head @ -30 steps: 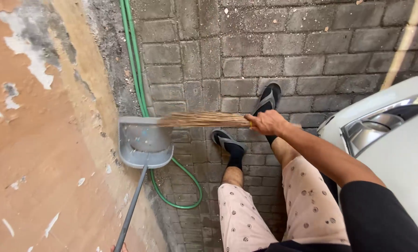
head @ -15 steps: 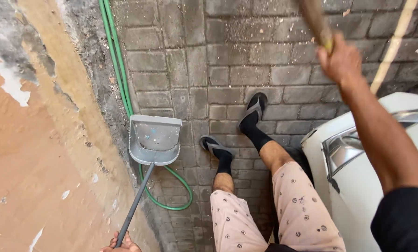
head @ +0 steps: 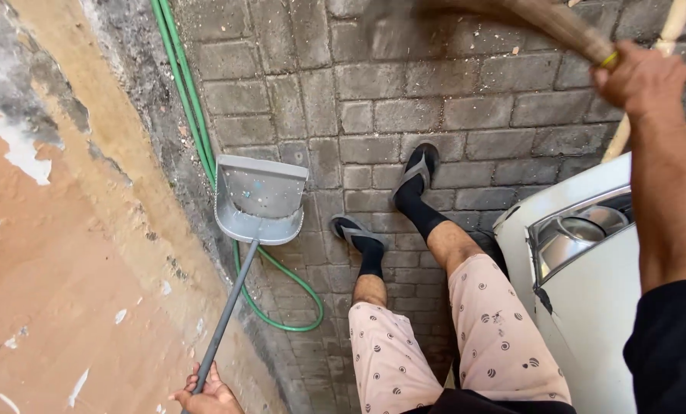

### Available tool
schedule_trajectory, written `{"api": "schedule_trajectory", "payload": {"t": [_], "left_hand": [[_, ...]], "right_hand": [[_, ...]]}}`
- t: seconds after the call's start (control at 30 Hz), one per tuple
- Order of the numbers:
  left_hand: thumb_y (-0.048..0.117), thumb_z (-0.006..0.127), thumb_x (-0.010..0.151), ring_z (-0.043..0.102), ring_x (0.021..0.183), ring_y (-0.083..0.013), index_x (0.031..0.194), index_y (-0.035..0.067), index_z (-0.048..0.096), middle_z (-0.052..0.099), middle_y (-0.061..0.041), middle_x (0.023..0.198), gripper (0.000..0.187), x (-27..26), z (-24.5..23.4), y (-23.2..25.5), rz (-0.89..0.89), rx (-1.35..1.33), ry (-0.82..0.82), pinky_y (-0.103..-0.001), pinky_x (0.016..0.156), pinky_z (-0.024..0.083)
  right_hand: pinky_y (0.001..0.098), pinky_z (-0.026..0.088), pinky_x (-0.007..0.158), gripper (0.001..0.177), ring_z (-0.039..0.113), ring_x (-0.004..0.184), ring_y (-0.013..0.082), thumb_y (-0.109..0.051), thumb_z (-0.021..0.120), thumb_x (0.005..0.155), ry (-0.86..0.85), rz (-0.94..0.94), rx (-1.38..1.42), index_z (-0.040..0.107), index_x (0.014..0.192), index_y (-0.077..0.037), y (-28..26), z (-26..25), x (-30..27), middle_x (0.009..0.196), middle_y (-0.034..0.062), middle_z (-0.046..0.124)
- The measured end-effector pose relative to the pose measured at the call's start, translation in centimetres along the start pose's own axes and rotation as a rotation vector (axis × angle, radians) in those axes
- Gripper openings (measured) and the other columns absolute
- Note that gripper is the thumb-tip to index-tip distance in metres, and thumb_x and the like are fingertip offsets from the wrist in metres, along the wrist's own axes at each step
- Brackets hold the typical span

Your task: Sweeping dust and debris into a dustpan in an outdoor paved area.

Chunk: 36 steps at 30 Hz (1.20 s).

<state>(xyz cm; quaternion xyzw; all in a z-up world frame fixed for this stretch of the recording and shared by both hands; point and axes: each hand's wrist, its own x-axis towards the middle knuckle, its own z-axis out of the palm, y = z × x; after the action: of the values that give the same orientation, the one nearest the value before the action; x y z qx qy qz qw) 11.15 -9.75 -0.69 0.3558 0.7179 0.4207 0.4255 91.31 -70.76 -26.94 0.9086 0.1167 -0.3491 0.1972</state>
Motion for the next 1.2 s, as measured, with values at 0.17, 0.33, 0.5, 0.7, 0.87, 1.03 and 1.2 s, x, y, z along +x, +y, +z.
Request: {"api": "schedule_trajectory", "payload": {"t": [0.17, 0.33, 0.5, 0.7, 0.87, 1.03, 1.2], "left_hand": [[0.060, 0.059, 0.107, 0.070, 0.112, -0.0303, 0.083, 0.011, 0.052, 0.061, -0.004, 0.088, 0.055, -1.7, 3.2, -0.4, 0.045, 0.000, -0.045, -0.066, 0.107, 0.049], [0.059, 0.060, 0.105, 0.070, 0.109, -0.0287, 0.085, 0.011, 0.055, 0.060, -0.003, 0.087, 0.052, -3.2, 5.9, 0.7, 0.070, 0.024, -0.033, -0.066, 0.107, 0.049], [0.060, 0.060, 0.106, 0.071, 0.107, -0.0288, 0.082, 0.011, 0.049, 0.059, -0.003, 0.084, 0.056, -1.8, 6.9, 2.0, 0.062, 0.016, -0.072, -0.067, 0.106, 0.049], [0.062, 0.062, 0.103, 0.070, 0.109, -0.0297, 0.088, 0.009, 0.055, 0.063, -0.003, 0.090, 0.055, 0.9, 8.1, 3.4, 0.076, 0.068, -0.117, -0.063, 0.109, 0.049], [0.055, 0.065, 0.107, 0.068, 0.111, -0.0310, 0.084, 0.007, 0.052, 0.060, -0.006, 0.089, 0.054, 0.9, 13.9, 2.8, 0.103, -0.039, -0.227, -0.066, 0.114, 0.050], [0.055, 0.061, 0.103, 0.070, 0.107, -0.0290, 0.082, 0.009, 0.055, 0.063, -0.004, 0.086, 0.051, 1.2, 22.5, 4.1, 0.079, 0.102, -0.180, -0.064, 0.107, 0.048], [0.053, 0.062, 0.104, 0.068, 0.106, -0.0294, 0.087, 0.010, 0.049, 0.057, -0.001, 0.083, 0.047, 4.3, 28.8, 4.2, 0.066, 0.073, -0.260, -0.068, 0.108, 0.045]], "right_hand": [[0.0489, 0.055, 0.068, 0.050, 0.068, 0.076, 0.0312, -0.055, 0.062, 0.111, 0.181, 0.015, 0.352, 0.063, 0.136, -0.012, -2.0, -3.6, -3.2, 0.089, 0.0162, 0.070], [0.0533, 0.059, 0.073, 0.062, 0.072, 0.075, 0.0403, -0.060, 0.066, 0.100, 0.139, -0.102, 0.663, 0.061, 0.139, -0.012, -10.2, -5.2, -11.3, 0.086, 0.0234, 0.071], [0.0503, 0.061, 0.075, 0.054, 0.075, 0.080, 0.0371, -0.061, 0.058, 0.094, -0.236, -0.474, 0.171, 0.057, 0.142, -0.036, -14.1, -2.4, -12.4, 0.088, 0.0163, 0.077], [0.0498, 0.055, 0.084, 0.063, 0.075, 0.085, 0.0288, -0.069, 0.040, 0.103, -0.288, 0.044, -0.003, 0.060, 0.144, -0.026, -0.3, -1.0, -3.1, 0.096, 0.0136, 0.074], [0.0550, 0.054, 0.084, 0.054, 0.070, 0.094, 0.0386, -0.060, 0.068, 0.106, 0.098, 0.213, 0.288, 0.067, 0.139, -0.017, 4.1, -2.5, -3.8, 0.101, 0.0190, 0.073], [0.0483, 0.057, 0.074, 0.066, 0.067, 0.091, 0.0356, -0.041, 0.076, 0.100, 0.402, 0.249, 0.906, 0.049, 0.135, 0.008, -1.7, -1.3, -14.9, 0.106, 0.0284, 0.062], [0.0401, 0.052, 0.048, 0.026, 0.063, 0.063, 0.0222, -0.018, 0.067, 0.099, -0.141, 0.703, 1.438, 0.056, 0.116, -0.001, -10.0, 1.5, -26.2, 0.087, 0.0123, 0.066]]}}
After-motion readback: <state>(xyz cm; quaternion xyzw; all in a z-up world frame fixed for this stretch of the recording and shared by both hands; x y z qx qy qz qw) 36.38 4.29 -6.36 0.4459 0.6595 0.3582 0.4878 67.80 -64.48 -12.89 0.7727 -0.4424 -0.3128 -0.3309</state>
